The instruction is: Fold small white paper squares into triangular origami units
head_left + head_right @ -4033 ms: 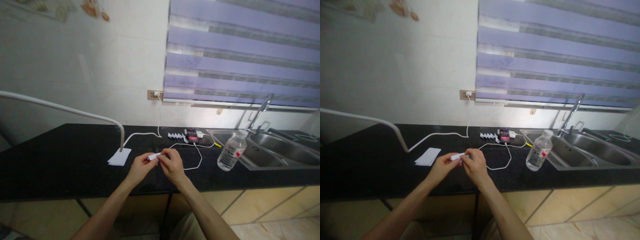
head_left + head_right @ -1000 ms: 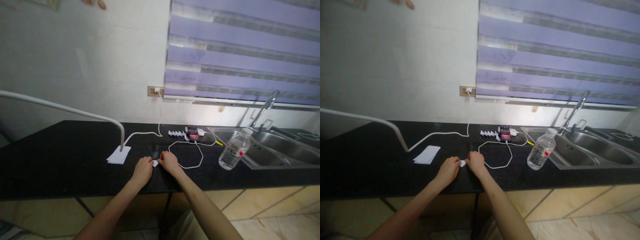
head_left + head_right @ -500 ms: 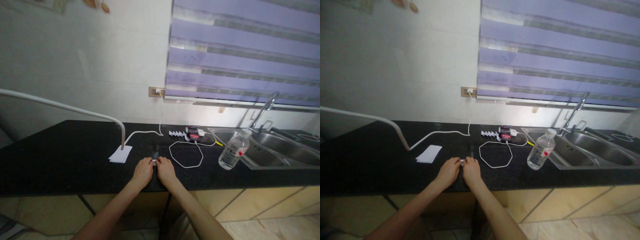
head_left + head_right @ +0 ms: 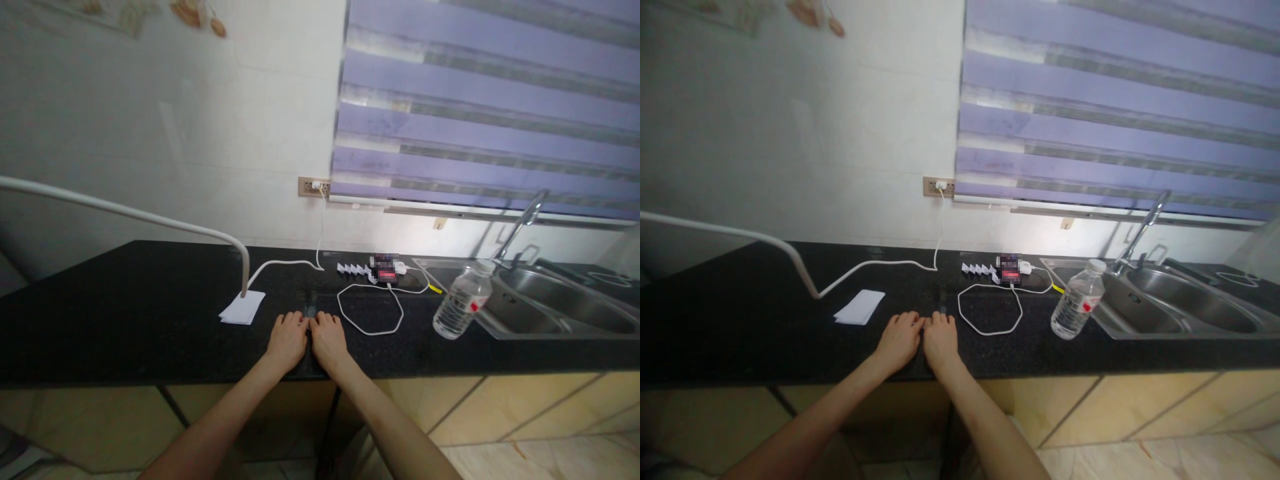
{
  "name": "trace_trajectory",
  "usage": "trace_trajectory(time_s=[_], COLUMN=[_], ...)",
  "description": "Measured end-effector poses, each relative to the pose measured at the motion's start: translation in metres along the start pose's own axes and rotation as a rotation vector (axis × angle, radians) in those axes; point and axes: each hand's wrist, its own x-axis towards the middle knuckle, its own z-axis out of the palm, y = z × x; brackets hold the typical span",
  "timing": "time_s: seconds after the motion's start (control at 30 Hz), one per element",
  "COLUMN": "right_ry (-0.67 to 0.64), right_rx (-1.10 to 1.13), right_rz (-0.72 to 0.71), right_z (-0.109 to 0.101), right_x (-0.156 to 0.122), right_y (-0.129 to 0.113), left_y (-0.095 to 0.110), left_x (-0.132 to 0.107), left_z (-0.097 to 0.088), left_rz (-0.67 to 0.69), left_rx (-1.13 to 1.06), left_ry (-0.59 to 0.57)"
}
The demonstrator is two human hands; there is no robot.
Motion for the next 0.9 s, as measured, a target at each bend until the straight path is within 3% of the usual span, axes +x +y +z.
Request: trace_trajectory(time_s=[0.53,0.9], right_ry=[-0.016,-0.051], right_rx=[-0.031,-0.07], right_rz=[0.085,0.061], right_z=[-0.0001,-0.0013], right_x=[-0.002,0.0034], right_y=[0.0016,-0.0026], left_y=[-0.0002,0.0021], left_x=[-0.0057,-0.0024], left_z=[-0.0056,-0.0092], left_rz=[-0.084,-0.019], left_rx=[0.031,0.04], left_ry=[0.02,0.032])
